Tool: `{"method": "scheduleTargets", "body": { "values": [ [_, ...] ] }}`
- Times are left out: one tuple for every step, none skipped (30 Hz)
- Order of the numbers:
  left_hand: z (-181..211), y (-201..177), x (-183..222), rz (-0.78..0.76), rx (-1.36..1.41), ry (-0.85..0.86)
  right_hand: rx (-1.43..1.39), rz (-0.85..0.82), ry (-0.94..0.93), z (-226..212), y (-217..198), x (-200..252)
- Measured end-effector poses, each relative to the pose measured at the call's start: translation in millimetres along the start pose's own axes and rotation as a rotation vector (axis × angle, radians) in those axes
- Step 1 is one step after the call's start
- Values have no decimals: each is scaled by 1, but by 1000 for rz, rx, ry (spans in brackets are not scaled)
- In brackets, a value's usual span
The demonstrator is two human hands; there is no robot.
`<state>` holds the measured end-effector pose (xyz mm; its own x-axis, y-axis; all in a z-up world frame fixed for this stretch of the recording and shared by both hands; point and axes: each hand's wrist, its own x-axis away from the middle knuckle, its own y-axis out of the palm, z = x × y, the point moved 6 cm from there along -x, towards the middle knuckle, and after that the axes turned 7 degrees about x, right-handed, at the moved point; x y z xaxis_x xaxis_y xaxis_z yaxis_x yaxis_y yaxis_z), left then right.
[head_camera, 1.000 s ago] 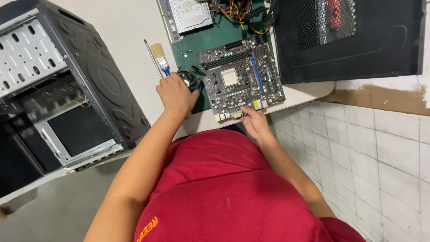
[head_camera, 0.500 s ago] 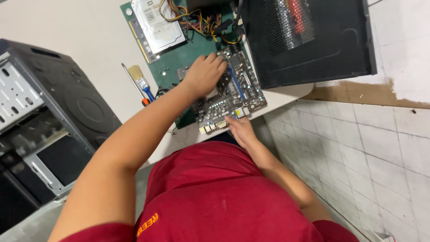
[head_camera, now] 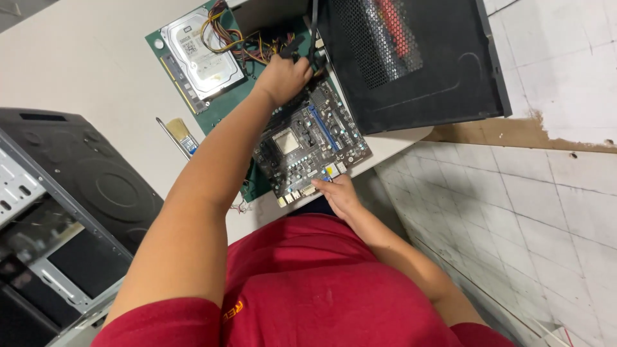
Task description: Removing a motherboard from a desktop computer case using a screwdriver
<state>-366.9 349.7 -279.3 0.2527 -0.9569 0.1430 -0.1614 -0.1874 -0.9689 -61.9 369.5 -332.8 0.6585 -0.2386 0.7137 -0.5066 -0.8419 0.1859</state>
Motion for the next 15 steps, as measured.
{"method": "scheduleTargets", "body": {
  "values": [
    [-3, -4, 1, 35, 40, -23, 24, -19, -35, -4, 2, 0],
    [-4, -5, 1, 31, 39, -25, 23, -23, -32, -7, 6, -2],
    [-7, -8, 2, 77, 90, -62, 10, -11, -39, -11, 10, -4],
    [-9, -12, 2, 125, 142, -100, -3, 1, -44, -15, 12, -5],
    [-13, -10, 1, 121, 142, -101, -3, -1, -41, -19, 17, -9],
    [-16, -12, 3, 180, 184, -115, 42, 25, 9, -20, 20, -12],
    [-20, -13, 5, 239, 225, -130, 88, 51, 59, -20, 23, -15],
    [-27, -26, 8, 235, 228, -135, 91, 47, 64, -22, 25, -16],
    [-36, -36, 12, 193, 393, -154, 177, 87, 67, -24, 25, -17],
    [-46, -47, 14, 155, 556, -172, 262, 127, 65, -29, 25, -20],
    [-54, -57, 16, 154, 555, -177, 265, 123, 65, -43, 29, -16],
    [-61, -68, 22, 181, 589, -192, 363, 110, 136, -51, 33, -11],
    [-69, -79, 28, 209, 623, -207, 462, 97, 206, -60, 37, -5],
    [-71, -82, 33, 207, 622, -216, 467, 89, 207, -61, 36, -4],
    [-73, -84, 36, 168, 649, -242, 549, 83, 230, -62, 35, -4]
  ]
}}
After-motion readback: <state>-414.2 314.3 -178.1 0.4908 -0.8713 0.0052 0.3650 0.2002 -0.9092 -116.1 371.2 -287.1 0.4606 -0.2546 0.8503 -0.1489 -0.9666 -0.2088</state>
